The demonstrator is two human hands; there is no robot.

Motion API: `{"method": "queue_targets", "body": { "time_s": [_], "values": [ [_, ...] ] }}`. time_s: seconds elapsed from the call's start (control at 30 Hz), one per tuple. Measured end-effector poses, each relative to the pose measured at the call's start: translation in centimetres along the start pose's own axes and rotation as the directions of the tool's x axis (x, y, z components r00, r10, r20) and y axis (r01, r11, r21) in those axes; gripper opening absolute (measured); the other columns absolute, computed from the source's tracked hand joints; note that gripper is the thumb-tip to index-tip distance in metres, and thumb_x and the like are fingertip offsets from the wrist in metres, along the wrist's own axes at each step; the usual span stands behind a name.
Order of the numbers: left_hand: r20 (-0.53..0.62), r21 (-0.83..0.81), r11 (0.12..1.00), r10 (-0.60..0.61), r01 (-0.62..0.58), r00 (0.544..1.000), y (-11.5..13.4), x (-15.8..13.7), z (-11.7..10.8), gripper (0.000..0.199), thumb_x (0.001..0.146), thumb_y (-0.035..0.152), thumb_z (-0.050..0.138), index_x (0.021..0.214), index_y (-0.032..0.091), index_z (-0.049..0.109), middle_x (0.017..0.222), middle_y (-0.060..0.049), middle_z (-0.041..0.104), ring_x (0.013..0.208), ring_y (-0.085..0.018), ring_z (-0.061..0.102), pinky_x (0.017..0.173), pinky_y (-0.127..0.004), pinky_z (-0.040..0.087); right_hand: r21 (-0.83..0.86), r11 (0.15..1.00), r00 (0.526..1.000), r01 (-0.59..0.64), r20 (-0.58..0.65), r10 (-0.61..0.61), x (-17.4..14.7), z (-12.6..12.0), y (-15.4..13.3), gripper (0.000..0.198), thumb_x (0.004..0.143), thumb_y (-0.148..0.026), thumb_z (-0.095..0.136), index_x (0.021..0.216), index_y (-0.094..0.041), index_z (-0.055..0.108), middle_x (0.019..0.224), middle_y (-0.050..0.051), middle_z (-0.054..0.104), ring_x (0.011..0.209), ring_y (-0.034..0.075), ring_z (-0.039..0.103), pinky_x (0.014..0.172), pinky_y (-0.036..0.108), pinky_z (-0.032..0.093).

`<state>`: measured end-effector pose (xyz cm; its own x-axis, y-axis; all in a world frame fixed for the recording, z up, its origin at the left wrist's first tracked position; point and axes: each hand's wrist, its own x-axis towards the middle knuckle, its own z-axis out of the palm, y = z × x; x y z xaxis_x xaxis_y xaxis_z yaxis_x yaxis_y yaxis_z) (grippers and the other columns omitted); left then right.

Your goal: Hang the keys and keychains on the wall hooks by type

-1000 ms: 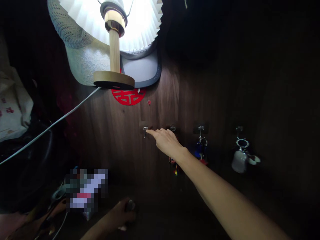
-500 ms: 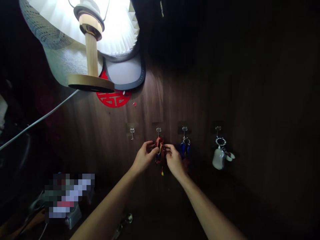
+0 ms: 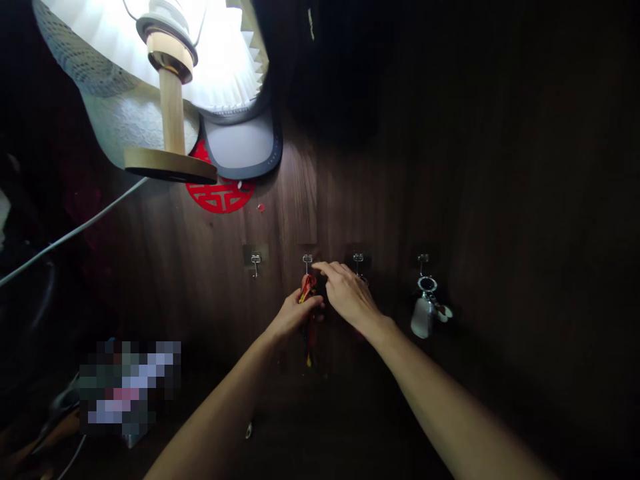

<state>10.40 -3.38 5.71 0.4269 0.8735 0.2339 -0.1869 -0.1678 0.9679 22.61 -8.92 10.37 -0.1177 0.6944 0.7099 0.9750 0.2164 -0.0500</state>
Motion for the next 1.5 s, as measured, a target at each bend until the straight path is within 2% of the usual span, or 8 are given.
{"method": "queue_targets", "body": {
  "time_s": [0.23,0.5,0.7,0.8,0.93,1.03,1.2,1.5],
  "values": [
    [0.038,-0.048,0.995,-0.082,0.084,0.996,0.6,-1.1,0.0,0.025,0.064,0.033,0.071,0.069,0.016,0.053,0.054,0.004,0.057,0.038,-0.006,0.048,0.038,-0.017,0.038,-0.117,0.993,0.995,-0.01,0.098,0.022,0.9,-0.3,-0.2,0.047,0.087,-0.009,0.037,0.129,-0.03,0.045,0.109,0.005,0.06,0.101,0.021,0.052,0.082,0.03,0.037],
    [0.11,-0.169,0.985,-0.003,0.022,0.994,6.5,-2.1,0.2,0.023,0.067,0.035,0.067,0.075,0.016,0.056,0.062,0.006,0.056,0.039,-0.002,0.043,0.039,-0.015,0.037,-0.101,0.995,0.993,-0.012,0.12,0.024,1.1,-0.1,-0.1,0.049,0.085,-0.006,0.038,0.128,-0.027,0.047,0.106,0.006,0.063,0.1,0.022,0.053,0.083,0.033,0.038],
    [0.069,0.317,0.895,-0.351,0.313,0.934,-2.6,-6.9,-3.3,0.02,0.066,0.034,0.065,0.073,0.017,0.058,0.051,0.008,0.049,0.041,-0.007,0.045,0.041,-0.018,0.034,0.189,0.978,0.976,0.089,-0.21,-0.048,-1.2,-0.1,2.1,0.05,0.078,-0.001,0.036,0.119,-0.025,0.054,0.097,0.004,0.064,0.093,0.018,0.057,0.084,0.031,0.043],
    [0.038,0.549,0.78,-0.383,0.301,0.923,-8.1,-9.5,-5.9,0.023,0.061,0.025,0.066,0.082,0.017,0.063,0.06,0.006,0.056,0.055,-0.011,0.054,0.049,-0.019,0.038,0.354,0.934,0.865,0.054,-0.483,0.134,-3.0,0.1,4.7,0.039,0.078,-0.005,0.035,0.103,-0.021,0.06,0.093,0.005,0.062,0.09,0.018,0.058,0.085,0.033,0.045],
    [0.016,0.682,0.69,-0.346,0.243,0.938,-8.8,-9.0,-6.8,0.022,0.061,0.029,0.067,0.079,0.015,0.064,0.065,0.002,0.062,0.069,-0.019,0.061,0.059,-0.024,0.042,0.55,0.823,0.777,-0.143,-0.453,0.438,-4.6,1.7,7.8,0.04,0.068,-0.005,0.036,0.1,-0.019,0.057,0.099,0.008,0.061,0.086,0.019,0.059,0.077,0.037,0.048],
    [0.008,0.588,0.806,-0.086,0.065,0.996,-5.5,-6.2,-4.3,0.035,0.065,0.03,0.066,0.098,0.017,0.062,0.094,-0.003,0.068,0.088,-0.02,0.061,0.073,-0.025,0.045,0.709,0.67,0.788,-0.222,-0.274,0.552,-5.1,3.4,8.9,0.046,0.064,-0.006,0.036,0.105,-0.017,0.054,0.097,0.008,0.063,0.086,0.019,0.061,0.078,0.037,0.049],
    [-0.038,0.204,0.969,0.147,-0.136,0.988,-0.5,-0.7,3.2,0.035,0.069,0.026,0.068,0.101,0.016,0.061,0.107,-0.008,0.065,0.102,-0.019,0.058,0.088,-0.025,0.043,0.807,0.496,0.826,-0.321,-0.018,0.563,-4.9,4.0,7.9,0.044,0.066,-0.008,0.036,0.105,-0.016,0.054,0.091,0.007,0.067,0.081,0.017,0.064,0.071,0.031,0.05],
    [0.055,-0.011,1.0,0.02,-0.02,0.998,-0.3,2.3,10.7,0.035,0.068,0.046,0.069,0.081,0.015,0.06,0.057,0.004,0.056,0.05,-0.009,0.053,0.048,-0.019,0.043,0.45,0.816,0.925,-0.362,0.063,0.376,-5.9,-1.1,7.3,0.033,0.07,-0.001,0.04,0.083,-0.018,0.064,0.076,0.004,0.067,0.077,0.019,0.061,0.067,0.025,0.042]
  ]
}}
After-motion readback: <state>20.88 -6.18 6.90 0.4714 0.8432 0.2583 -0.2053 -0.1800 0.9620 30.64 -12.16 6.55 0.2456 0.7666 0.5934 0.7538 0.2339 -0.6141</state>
